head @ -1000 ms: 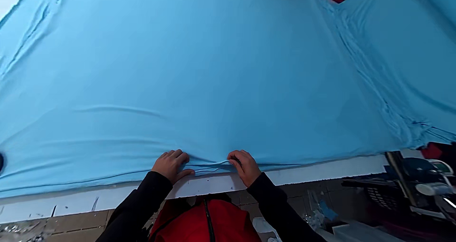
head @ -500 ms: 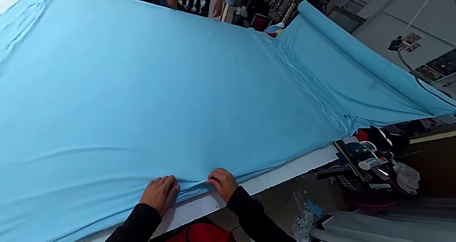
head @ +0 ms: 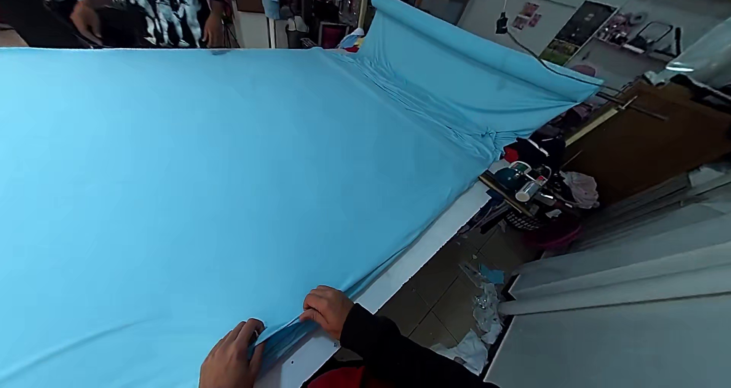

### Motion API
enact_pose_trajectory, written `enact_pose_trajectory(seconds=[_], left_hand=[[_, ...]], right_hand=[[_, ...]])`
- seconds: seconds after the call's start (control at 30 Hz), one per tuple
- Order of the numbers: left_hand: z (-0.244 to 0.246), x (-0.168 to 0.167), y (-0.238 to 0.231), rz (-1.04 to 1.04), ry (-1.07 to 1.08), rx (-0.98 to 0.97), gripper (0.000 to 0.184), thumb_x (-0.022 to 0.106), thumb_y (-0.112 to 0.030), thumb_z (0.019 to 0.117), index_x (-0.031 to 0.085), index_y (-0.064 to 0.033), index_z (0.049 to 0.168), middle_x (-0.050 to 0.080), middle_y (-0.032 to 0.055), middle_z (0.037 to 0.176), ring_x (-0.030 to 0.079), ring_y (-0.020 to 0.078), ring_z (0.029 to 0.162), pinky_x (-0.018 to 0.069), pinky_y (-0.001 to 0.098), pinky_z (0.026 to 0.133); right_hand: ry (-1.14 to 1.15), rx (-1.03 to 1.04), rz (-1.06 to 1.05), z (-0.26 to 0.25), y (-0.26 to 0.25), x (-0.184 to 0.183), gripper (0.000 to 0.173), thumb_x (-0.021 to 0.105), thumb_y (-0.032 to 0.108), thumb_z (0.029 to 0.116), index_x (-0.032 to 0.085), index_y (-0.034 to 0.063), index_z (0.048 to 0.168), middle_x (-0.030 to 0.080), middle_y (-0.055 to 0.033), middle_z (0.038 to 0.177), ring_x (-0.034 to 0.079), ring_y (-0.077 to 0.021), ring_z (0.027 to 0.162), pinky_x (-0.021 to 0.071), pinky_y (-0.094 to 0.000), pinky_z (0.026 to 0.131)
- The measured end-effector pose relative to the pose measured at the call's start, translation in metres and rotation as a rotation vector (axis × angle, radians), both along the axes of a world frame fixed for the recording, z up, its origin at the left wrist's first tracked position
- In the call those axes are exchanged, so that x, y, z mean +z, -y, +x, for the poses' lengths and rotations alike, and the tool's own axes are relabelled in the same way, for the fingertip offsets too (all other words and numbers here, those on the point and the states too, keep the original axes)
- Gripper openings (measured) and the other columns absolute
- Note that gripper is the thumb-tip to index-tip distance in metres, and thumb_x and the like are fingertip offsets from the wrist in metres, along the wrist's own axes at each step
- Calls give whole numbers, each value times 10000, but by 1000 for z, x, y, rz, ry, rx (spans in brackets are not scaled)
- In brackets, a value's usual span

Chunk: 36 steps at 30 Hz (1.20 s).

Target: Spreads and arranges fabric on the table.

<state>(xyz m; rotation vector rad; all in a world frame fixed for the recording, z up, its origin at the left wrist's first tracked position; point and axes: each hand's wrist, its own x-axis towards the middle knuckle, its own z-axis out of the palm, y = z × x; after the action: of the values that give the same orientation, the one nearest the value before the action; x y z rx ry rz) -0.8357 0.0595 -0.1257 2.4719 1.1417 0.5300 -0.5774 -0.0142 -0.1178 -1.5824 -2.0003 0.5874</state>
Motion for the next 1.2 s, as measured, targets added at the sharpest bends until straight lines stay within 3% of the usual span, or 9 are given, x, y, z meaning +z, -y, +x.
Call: enact_pose_trajectory(seconds=[0.1, 0.23, 0.33, 0.53, 0.77, 0.87, 0.97, 1.07, 1.2], left_hand=[[-5, 11, 4, 37, 23, -23, 234, 655, -297, 851, 738, -111, 965, 665, 52, 739, 648, 258, 593, 511, 495, 489], [-8, 18, 6, 76, 40, -58, 258, 653, -327, 863, 748, -99, 940, 644, 57, 716, 620, 235, 556, 493, 452, 466], [-12, 24, 8, 71, 55, -118, 300, 667, -378, 921, 751, -90, 932, 654, 72, 724, 629, 228, 574, 509, 430, 484], [-15, 20, 15, -58, -5, -221, 399, 650, -443, 1001, 748, -60, 944, 702, 121, 796, 688, 267, 667, 559, 450, 564], [-21, 4, 10, 10, 34, -153, 455, 581, -531, 1000, 753, -120, 907, 697, 47, 776, 669, 184, 625, 549, 389, 523], [-18, 9, 2, 21, 63, -83, 473, 549, -540, 1006, 749, -112, 982, 695, 39, 758, 650, 177, 588, 547, 389, 513], [-8, 17, -4, 42, 77, -34, 428, 501, -459, 1034, 687, -74, 1064, 665, 64, 726, 623, 218, 532, 530, 432, 472], [1, 20, -11, 71, 39, -107, 329, 426, -254, 1058, 714, -99, 1024, 710, 103, 936, 709, 277, 685, 577, 473, 526], [5, 8, -12, -2, -22, -190, 297, 535, 24, 863, 773, -152, 842, 701, 162, 1125, 707, 337, 676, 586, 528, 538]], right_hand=[[41, 45, -84, 3, 0, 0, 279, 654, 278, 1012, 688, 4, 1052, 704, -166, 997, 689, -311, 1007, 558, -426, 939], [218, -64, -61, 16, 3, -7, 213, 664, 101, 925, 695, 46, 1129, 697, -158, 1060, 680, -326, 1037, 566, -453, 923], [380, -326, 24, 34, 9, -15, 242, 702, 155, 854, 727, 91, 1086, 709, -114, 1021, 686, -309, 993, 577, -481, 843], [474, -669, 156, 95, 18, -30, 188, 607, 225, 938, 763, 165, 1024, 712, -38, 982, 671, -247, 956, 543, -453, 818], [392, -531, 245, 119, 37, -34, 172, 595, 198, 944, 757, 153, 982, 703, -18, 923, 662, -210, 924, 538, -418, 848], [312, -529, 262, 122, 42, -26, 162, 608, 169, 938, 755, 138, 1000, 705, -29, 934, 665, -219, 919, 548, -418, 819], [295, -522, 294, 125, 41, -15, 171, 615, 137, 932, 755, 123, 1028, 714, -41, 955, 669, -235, 917, 551, -424, 814], [321, -507, 326, 127, 38, -11, 148, 579, 98, 943, 718, 90, 992, 702, -62, 929, 672, -249, 876, 558, -424, 775], [317, -405, 290, 125, 36, -14, 164, 602, 22, 901, 727, 123, 864, 679, -73, 985, 654, -255, 895, 547, -436, 770]])
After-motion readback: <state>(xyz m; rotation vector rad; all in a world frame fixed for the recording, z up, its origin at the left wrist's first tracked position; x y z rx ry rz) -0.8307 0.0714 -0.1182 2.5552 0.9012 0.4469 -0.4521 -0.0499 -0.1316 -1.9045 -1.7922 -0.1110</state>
